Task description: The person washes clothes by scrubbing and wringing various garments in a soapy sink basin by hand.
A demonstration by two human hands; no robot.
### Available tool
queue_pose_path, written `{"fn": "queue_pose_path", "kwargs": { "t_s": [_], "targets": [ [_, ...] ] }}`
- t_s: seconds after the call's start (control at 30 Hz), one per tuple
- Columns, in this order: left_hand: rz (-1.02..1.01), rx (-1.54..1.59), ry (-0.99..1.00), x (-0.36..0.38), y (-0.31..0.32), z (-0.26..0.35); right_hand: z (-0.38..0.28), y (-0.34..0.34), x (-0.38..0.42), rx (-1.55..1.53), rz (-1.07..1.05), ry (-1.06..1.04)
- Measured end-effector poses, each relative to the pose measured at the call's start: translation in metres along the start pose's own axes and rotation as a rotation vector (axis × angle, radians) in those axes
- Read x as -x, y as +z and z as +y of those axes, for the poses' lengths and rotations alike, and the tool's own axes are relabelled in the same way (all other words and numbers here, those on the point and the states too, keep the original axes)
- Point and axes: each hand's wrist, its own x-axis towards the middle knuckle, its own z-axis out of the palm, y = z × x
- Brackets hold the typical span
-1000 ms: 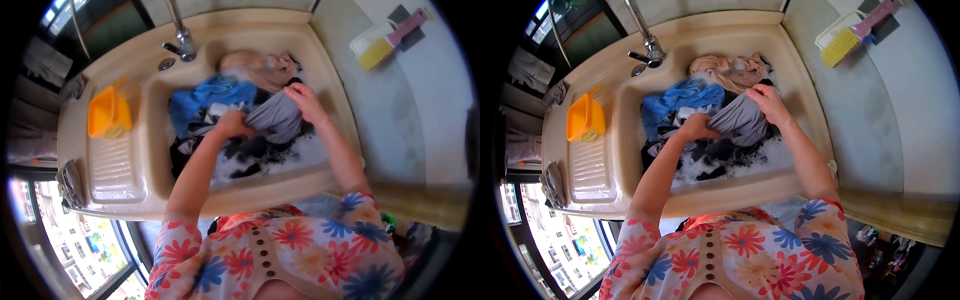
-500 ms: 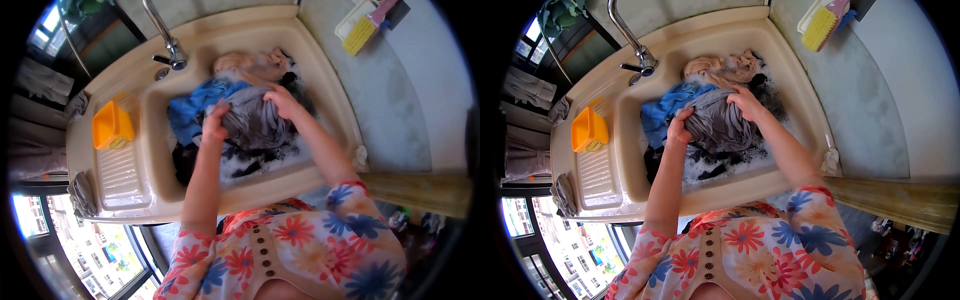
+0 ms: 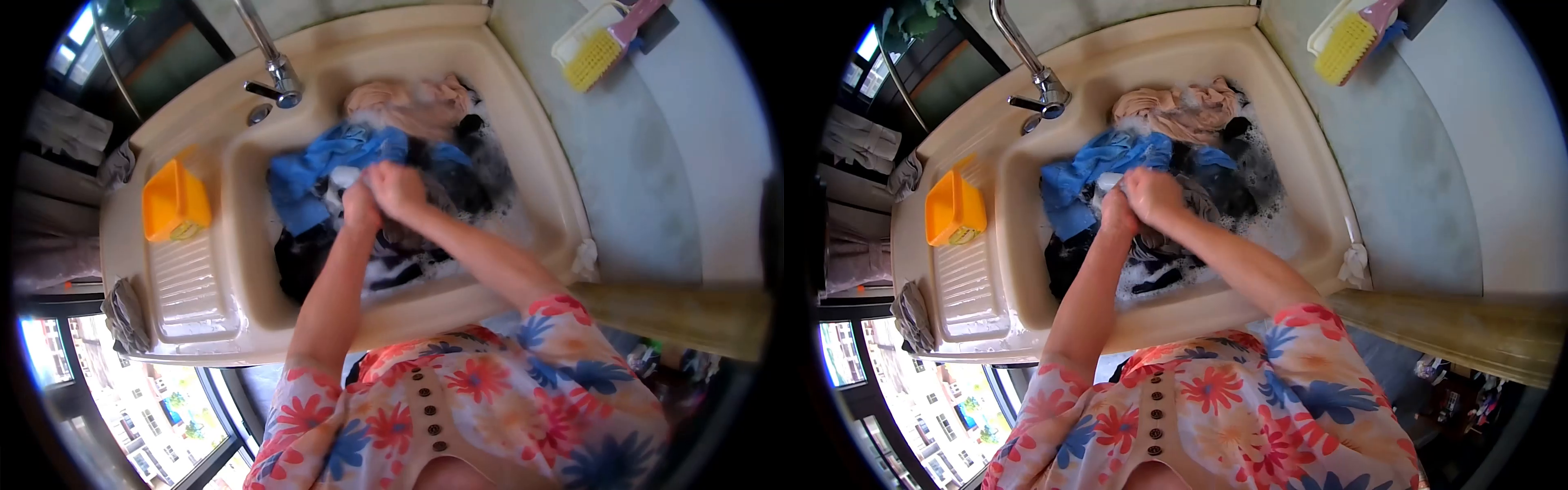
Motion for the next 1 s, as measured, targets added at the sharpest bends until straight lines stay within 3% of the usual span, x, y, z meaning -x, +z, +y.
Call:
{"fn": "queue_pose_path", "kwargs": {
  "t_s": [0.07,0.13,0.17,0.2,0.3,0.37,0.4,0.43,0.47,0.6,0.63,0.73,0.77,0.87,0.9,1.0],
  "targets": [
    [0.077,-0.059,-0.057,0.013,0.013,0.005,-0.023,-0.012,0.014,-0.103,-0.023,-0.127],
    [0.155,-0.119,-0.117,0.035,0.034,0.005,0.027,-0.005,-0.011,0.029,-0.129,0.061],
    [-0.019,-0.183,-0.117,0.043,0.043,-0.004,0.054,-0.006,-0.026,-0.033,-0.190,0.119],
    [-0.052,-0.540,0.058,0.046,0.053,-0.008,0.058,-0.014,-0.036,-0.097,-0.255,0.179],
    [-0.170,-0.285,-0.039,0.060,0.063,0.012,0.039,-0.061,-0.046,-0.805,-0.586,0.202],
    [-0.291,-0.172,-0.122,0.064,0.057,0.029,0.020,-0.084,-0.029,-0.627,-0.675,0.046],
    [-0.363,-0.305,-0.033,0.067,0.057,0.031,0.018,-0.089,-0.022,-0.537,-0.715,-0.031],
    [-0.437,-0.438,0.060,0.071,0.058,0.032,0.028,-0.085,-0.022,-0.433,-0.740,0.043],
    [-0.511,-0.570,0.154,0.074,0.059,0.033,0.027,-0.093,-0.024,-0.546,-0.667,0.093],
    [-0.417,-1.865,0.414,0.067,0.047,0.031,0.018,-0.139,-0.039,-0.894,-0.448,0.221],
    [-0.255,-1.894,0.342,0.066,0.049,0.032,0.023,-0.147,-0.042,-0.931,-0.467,0.282],
    [-0.100,-1.949,0.400,0.071,0.045,0.055,0.047,-0.161,-0.041,-0.950,-0.462,0.438],
    [-0.148,-1.764,0.393,0.069,0.036,0.063,0.053,-0.160,-0.039,-0.940,-0.453,0.488],
    [-0.219,-0.854,0.301,0.060,0.024,0.068,0.058,-0.151,-0.018,-0.358,-0.845,0.375],
    [-0.339,-0.501,0.220,0.065,0.031,0.072,0.051,-0.149,-0.012,-0.435,-0.824,0.372],
    [-0.258,-0.096,0.153,0.060,0.037,0.059,0.038,-0.136,-0.012,-0.684,-0.711,0.445]
  ]
}}
